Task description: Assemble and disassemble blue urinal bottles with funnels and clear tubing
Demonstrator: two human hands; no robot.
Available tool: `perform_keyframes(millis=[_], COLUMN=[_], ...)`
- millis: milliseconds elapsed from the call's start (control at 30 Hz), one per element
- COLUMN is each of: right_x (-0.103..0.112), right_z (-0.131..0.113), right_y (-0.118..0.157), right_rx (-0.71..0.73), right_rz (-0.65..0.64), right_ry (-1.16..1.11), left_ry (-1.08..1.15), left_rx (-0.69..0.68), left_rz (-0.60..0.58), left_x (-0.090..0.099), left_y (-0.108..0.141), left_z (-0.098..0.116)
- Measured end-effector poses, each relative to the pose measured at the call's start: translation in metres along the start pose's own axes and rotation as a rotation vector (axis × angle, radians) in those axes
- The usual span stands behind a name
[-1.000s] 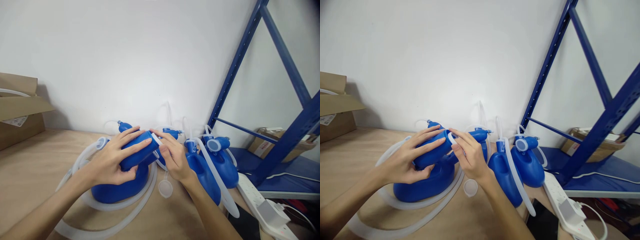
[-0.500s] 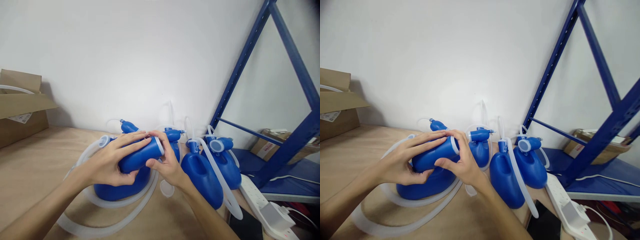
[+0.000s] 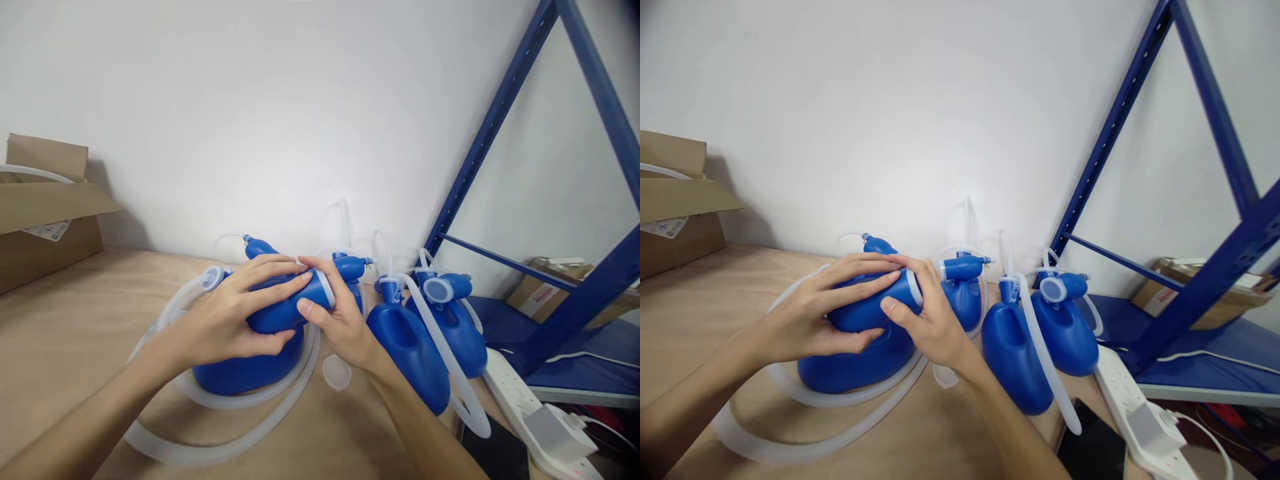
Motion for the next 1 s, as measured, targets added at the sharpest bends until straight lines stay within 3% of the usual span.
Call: perform_keyframes(millis=[167,300,367,467,600,667,800,1000], right_x=[0.017,0.023,0.022,0.023,0.032,0.035,0.033,0.021], right_z=[-0.02,-0.021,-0.014,0.0,0.029,0.047,0.073,0.074], right_y=[0.002,0.005,0.004,0.0,0.0,0.003,0.011,0.014], right_rx=[0.092,0.051,-0.006,-0.09,-0.27,-0.379,-0.508,-0.517], right_rz=[0.133,0.298,0.306,0.223,0.015,-0.121,-0.361,-0.422], right_ry=[0.182,0.198,0.152,0.147,0.291,0.443,0.584,0.779], left_ry=[-0.123,-0.156,-0.187,-0.24,-0.266,-0.271,-0.258,-0.141], left_rx=[0.254,0.287,0.298,0.393,0.69,0.774,0.83,0.847], left_rz=[-0.006,-0.038,-0.049,-0.163,-0.514,-0.625,-0.683,-0.701], left_x=[0.007,-0.002,-0.007,-0.018,-0.041,-0.049,-0.064,-0.079], left_y=[-0.002,0.002,0.004,0.006,0.02,0.027,0.035,0.042], left_z=[-0.012,-0.013,-0.015,-0.026,-0.057,-0.066,-0.072,-0.066])
Point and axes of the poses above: each hand's wrist, its own y-axis away from the middle knuckle, its own x-axis out of the back of the hand, z = x × y, the point moved 8 cm from there along -y, towards the middle knuckle, and after that the axes turned 15 degrees about -y, right-handed, at the moved point
